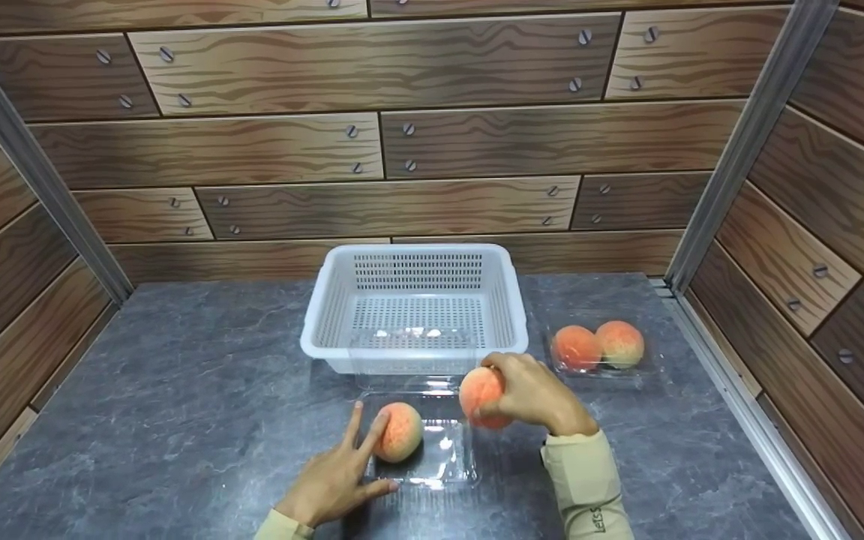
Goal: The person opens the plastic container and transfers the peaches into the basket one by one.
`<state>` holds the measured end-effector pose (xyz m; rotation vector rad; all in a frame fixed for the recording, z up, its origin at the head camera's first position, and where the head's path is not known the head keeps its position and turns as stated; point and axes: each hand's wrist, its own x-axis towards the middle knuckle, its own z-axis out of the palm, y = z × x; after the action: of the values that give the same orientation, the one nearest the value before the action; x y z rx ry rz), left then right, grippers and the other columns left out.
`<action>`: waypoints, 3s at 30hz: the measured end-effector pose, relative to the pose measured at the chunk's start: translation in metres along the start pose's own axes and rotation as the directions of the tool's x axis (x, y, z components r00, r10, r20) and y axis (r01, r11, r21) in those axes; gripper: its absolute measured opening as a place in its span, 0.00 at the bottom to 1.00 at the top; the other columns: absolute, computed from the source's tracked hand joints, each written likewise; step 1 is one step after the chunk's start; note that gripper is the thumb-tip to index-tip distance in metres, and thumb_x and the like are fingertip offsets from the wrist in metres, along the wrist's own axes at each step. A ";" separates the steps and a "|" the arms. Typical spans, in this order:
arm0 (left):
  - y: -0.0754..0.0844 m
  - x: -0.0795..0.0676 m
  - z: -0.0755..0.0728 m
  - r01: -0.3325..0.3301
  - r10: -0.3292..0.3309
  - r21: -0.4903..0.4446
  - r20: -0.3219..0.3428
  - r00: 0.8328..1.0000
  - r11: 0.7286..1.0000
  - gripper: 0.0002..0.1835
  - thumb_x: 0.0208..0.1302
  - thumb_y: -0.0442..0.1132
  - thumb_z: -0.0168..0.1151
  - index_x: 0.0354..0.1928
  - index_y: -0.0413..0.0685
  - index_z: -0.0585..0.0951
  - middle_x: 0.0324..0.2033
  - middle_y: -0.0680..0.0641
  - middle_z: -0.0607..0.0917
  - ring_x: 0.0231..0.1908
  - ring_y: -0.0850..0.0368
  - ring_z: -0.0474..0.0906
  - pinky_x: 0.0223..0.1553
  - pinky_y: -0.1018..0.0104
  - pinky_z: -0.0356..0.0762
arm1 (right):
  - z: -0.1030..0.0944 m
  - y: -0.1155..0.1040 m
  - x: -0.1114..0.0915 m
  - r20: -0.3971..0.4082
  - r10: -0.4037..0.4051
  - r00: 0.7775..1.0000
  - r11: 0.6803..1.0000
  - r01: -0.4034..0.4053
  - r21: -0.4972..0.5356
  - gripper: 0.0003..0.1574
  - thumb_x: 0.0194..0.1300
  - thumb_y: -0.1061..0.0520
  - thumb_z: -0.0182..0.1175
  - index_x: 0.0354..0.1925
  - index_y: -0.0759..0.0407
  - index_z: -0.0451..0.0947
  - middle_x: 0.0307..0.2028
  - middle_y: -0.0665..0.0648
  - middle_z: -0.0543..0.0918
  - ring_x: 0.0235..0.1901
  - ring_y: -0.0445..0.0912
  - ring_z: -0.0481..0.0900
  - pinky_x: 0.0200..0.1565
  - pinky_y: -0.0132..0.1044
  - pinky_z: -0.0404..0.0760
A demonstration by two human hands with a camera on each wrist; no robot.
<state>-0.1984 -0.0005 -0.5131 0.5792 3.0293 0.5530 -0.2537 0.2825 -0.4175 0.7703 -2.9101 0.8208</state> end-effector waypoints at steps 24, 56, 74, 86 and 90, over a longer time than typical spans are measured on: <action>0.000 0.001 0.001 -0.005 0.005 0.002 0.006 1.000 1.000 0.52 0.47 0.68 0.57 0.71 0.57 0.49 0.67 0.32 0.48 0.44 0.39 0.76 0.40 0.44 0.72 | -0.016 0.010 0.003 -0.060 0.090 0.994 0.996 -0.089 0.023 0.39 0.40 0.47 0.73 0.50 0.63 0.74 0.39 0.56 0.79 0.37 0.48 0.75 0.37 0.44 0.75; 0.000 0.001 0.001 0.007 -0.006 -0.047 0.022 1.000 0.999 0.52 0.47 0.67 0.59 0.71 0.58 0.49 0.67 0.32 0.47 0.47 0.38 0.74 0.43 0.41 0.70 | -0.024 0.025 0.022 -0.223 0.041 0.974 0.999 -0.046 -0.020 0.38 0.37 0.49 0.75 0.47 0.63 0.76 0.40 0.57 0.81 0.37 0.50 0.77 0.39 0.46 0.74; 0.000 0.001 0.001 0.010 -0.008 -0.044 0.039 0.999 0.999 0.52 0.47 0.67 0.58 0.71 0.59 0.48 0.67 0.32 0.45 0.48 0.36 0.73 0.45 0.39 0.68 | -0.018 0.036 0.041 -0.204 0.111 0.973 0.994 -0.104 0.043 0.39 0.40 0.44 0.73 0.50 0.59 0.75 0.37 0.56 0.81 0.34 0.47 0.77 0.35 0.41 0.74; -0.002 -0.002 0.001 -0.013 0.013 -0.003 -0.003 1.000 1.000 0.51 0.48 0.67 0.58 0.71 0.55 0.49 0.66 0.30 0.49 0.43 0.38 0.76 0.37 0.43 0.72 | -0.015 0.034 0.060 -0.191 0.083 0.978 0.996 -0.074 0.057 0.39 0.43 0.47 0.72 0.51 0.64 0.74 0.39 0.61 0.81 0.34 0.49 0.79 0.35 0.42 0.77; -0.001 -0.001 0.002 -0.021 0.021 0.010 -0.007 1.000 1.000 0.51 0.48 0.67 0.58 0.71 0.55 0.49 0.66 0.29 0.49 0.42 0.38 0.77 0.37 0.44 0.73 | -0.015 0.036 0.067 -0.210 0.067 0.975 0.997 -0.058 0.050 0.38 0.41 0.51 0.73 0.50 0.65 0.74 0.38 0.61 0.81 0.35 0.50 0.79 0.36 0.43 0.77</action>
<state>-0.1978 -0.0013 -0.5156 0.6117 3.0380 0.5427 -0.3311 0.2860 -0.4123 0.5572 -2.7483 0.9137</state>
